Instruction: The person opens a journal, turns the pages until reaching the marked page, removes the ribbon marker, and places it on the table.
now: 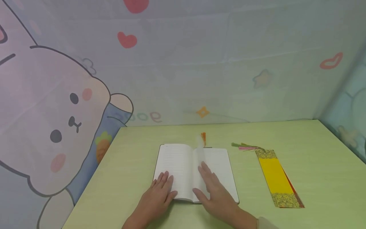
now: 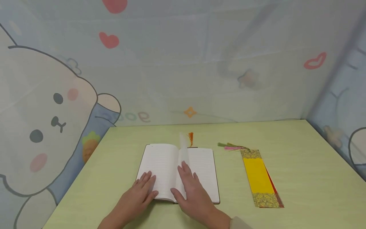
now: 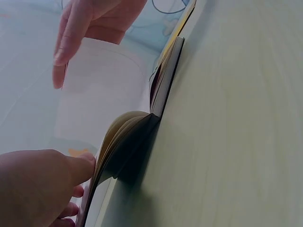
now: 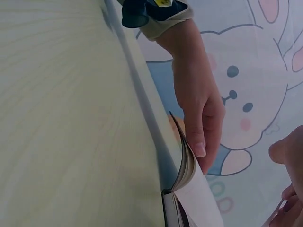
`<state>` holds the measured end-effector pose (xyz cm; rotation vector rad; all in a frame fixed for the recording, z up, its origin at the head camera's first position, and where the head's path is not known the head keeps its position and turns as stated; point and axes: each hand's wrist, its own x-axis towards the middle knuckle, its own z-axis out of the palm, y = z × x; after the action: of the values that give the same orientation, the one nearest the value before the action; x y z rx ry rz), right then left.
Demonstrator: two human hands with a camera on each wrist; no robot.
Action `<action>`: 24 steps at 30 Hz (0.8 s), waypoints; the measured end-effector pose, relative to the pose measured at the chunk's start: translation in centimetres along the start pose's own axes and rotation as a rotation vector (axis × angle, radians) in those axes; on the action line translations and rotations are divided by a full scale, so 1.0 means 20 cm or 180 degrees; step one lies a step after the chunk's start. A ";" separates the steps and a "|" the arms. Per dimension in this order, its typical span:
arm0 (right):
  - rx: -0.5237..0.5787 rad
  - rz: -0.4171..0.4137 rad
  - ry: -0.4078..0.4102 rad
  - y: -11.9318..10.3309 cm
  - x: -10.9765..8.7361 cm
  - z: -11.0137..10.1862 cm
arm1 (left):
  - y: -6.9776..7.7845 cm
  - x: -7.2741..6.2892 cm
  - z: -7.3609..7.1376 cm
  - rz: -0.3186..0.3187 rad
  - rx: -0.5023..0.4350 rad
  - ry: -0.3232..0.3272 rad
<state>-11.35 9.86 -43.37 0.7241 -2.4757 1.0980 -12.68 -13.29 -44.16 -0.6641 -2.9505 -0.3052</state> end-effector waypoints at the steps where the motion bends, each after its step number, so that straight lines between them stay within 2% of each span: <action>1: -0.0017 -0.0055 -0.0049 0.00 0.00 0.01 | 0.00 0.00 0.00 -0.0004 -0.0001 -0.0007; 5: -0.0109 -0.0283 -0.0212 -0.01 0.02 0.04 | 0.01 0.00 -0.01 -0.0042 -0.0026 -0.0044; 10: -0.0232 -0.0495 -0.0354 -0.03 0.06 0.09 | 0.01 0.00 -0.01 -0.0093 -0.0111 0.0020; 17: -0.0128 -0.0393 -0.0760 -0.04 0.11 0.15 | 0.01 0.00 0.00 -0.0091 -0.0222 0.0236; 20: -0.0027 -0.0368 -0.0906 -0.04 0.12 0.16 | 0.01 0.00 0.01 -0.0151 -0.0237 0.0355; 24: 0.0167 -0.0363 -0.1025 -0.05 0.14 0.18 | 0.01 0.01 0.02 -0.0275 -0.0220 0.0395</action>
<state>-13.33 5.71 -43.78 1.1215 -2.6325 1.0796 -12.76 -13.00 -44.46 -0.5062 -2.8657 -0.4410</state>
